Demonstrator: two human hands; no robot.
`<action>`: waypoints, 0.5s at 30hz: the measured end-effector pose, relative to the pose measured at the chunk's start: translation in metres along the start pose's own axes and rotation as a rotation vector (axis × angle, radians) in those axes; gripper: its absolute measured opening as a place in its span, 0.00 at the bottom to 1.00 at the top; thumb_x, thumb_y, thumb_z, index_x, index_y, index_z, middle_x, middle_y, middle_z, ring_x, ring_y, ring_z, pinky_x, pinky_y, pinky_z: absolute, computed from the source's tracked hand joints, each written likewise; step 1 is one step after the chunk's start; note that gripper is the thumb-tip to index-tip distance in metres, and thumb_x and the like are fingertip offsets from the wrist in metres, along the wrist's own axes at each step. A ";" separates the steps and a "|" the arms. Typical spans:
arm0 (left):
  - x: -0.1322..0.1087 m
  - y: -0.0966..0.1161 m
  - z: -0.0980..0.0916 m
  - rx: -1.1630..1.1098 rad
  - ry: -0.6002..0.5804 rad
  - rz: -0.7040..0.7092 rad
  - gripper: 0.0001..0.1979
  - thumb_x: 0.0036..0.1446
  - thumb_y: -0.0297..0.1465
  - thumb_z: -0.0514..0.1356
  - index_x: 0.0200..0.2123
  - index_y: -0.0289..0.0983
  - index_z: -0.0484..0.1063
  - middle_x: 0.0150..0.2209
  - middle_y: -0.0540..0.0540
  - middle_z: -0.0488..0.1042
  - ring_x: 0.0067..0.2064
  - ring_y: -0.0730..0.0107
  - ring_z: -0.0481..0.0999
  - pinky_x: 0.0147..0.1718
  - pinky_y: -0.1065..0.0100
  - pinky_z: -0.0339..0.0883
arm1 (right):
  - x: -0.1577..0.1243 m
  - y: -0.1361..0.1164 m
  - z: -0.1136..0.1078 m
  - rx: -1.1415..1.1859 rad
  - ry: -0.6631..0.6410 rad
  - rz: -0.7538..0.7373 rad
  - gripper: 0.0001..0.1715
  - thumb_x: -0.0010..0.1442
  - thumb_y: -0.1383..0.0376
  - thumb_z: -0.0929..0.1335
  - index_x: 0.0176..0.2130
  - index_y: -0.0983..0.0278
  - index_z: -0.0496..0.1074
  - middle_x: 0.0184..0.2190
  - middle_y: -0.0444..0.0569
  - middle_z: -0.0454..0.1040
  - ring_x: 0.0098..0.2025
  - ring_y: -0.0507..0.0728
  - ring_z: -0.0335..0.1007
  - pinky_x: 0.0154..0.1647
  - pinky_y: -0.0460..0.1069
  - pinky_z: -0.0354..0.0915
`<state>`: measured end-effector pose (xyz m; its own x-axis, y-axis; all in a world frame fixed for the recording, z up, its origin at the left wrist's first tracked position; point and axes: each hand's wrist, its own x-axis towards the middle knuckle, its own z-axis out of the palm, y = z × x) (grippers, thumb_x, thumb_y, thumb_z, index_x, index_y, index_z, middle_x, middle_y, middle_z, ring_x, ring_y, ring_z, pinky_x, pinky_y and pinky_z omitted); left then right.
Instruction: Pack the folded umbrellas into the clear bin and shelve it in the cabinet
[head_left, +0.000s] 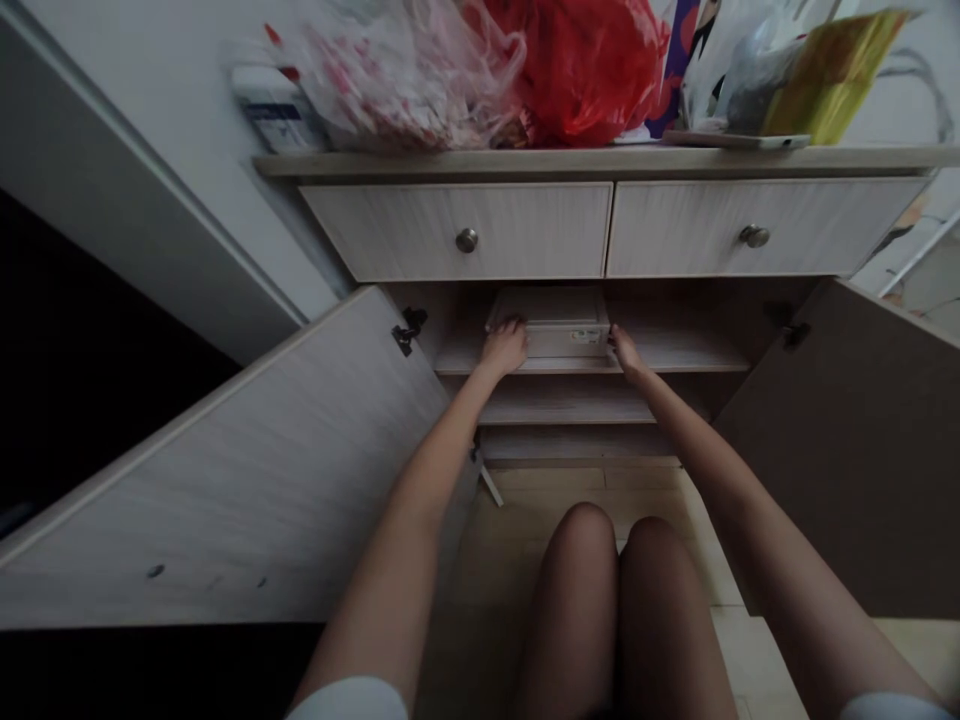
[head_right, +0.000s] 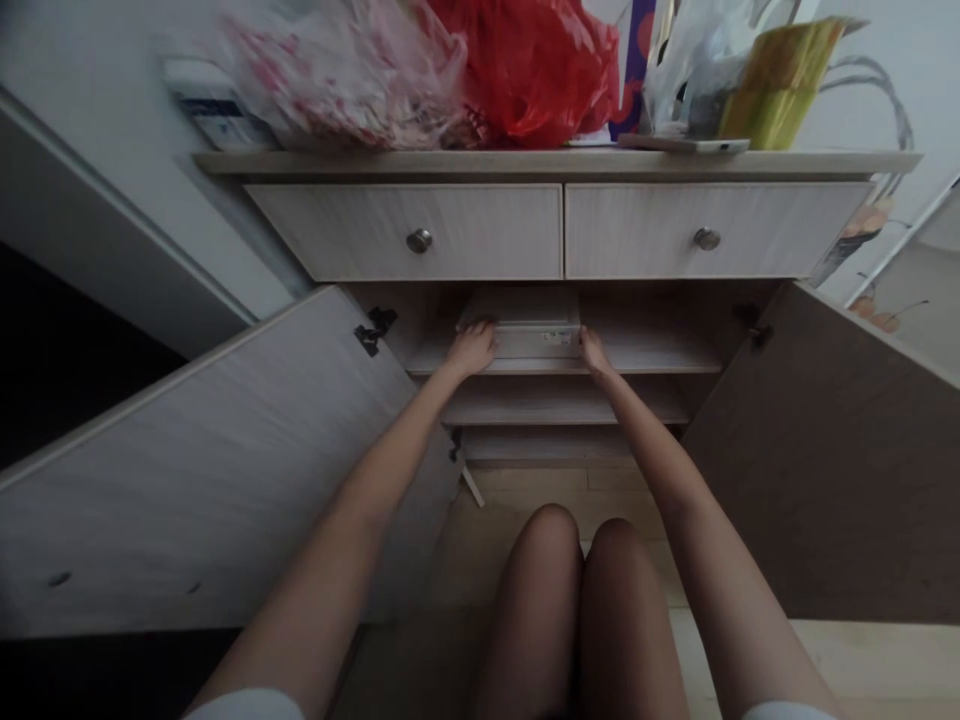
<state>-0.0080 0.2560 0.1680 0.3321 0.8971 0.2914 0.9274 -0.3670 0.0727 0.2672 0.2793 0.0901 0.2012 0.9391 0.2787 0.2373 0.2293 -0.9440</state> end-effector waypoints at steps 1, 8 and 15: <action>-0.010 -0.007 -0.005 0.013 -0.003 -0.013 0.25 0.65 0.30 0.47 0.63 0.29 0.60 0.65 0.31 0.60 0.65 0.50 0.62 0.63 0.50 0.52 | -0.006 -0.004 0.009 0.040 -0.037 0.029 0.39 0.62 0.36 0.56 0.48 0.62 0.72 0.47 0.56 0.76 0.51 0.62 0.69 0.57 0.62 0.61; -0.052 -0.042 -0.038 0.159 -0.055 -0.098 0.23 0.66 0.32 0.46 0.61 0.30 0.63 0.62 0.32 0.65 0.62 0.52 0.66 0.62 0.52 0.56 | -0.038 -0.041 0.053 0.271 -0.252 0.208 0.24 0.66 0.47 0.59 0.45 0.60 0.73 0.51 0.52 0.75 0.56 0.60 0.68 0.61 0.59 0.59; -0.026 -0.015 -0.040 0.199 0.024 -0.282 0.29 0.68 0.41 0.40 0.59 0.31 0.68 0.58 0.32 0.70 0.62 0.48 0.65 0.61 0.50 0.55 | -0.027 -0.057 0.065 0.423 -0.208 0.539 0.22 0.69 0.57 0.54 0.47 0.62 0.70 0.39 0.52 0.77 0.39 0.57 0.75 0.48 0.55 0.70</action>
<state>-0.0370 0.2284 0.1972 0.0562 0.9493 0.3092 0.9983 -0.0482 -0.0336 0.1866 0.2580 0.1247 -0.0085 0.9693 -0.2458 -0.2415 -0.2406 -0.9401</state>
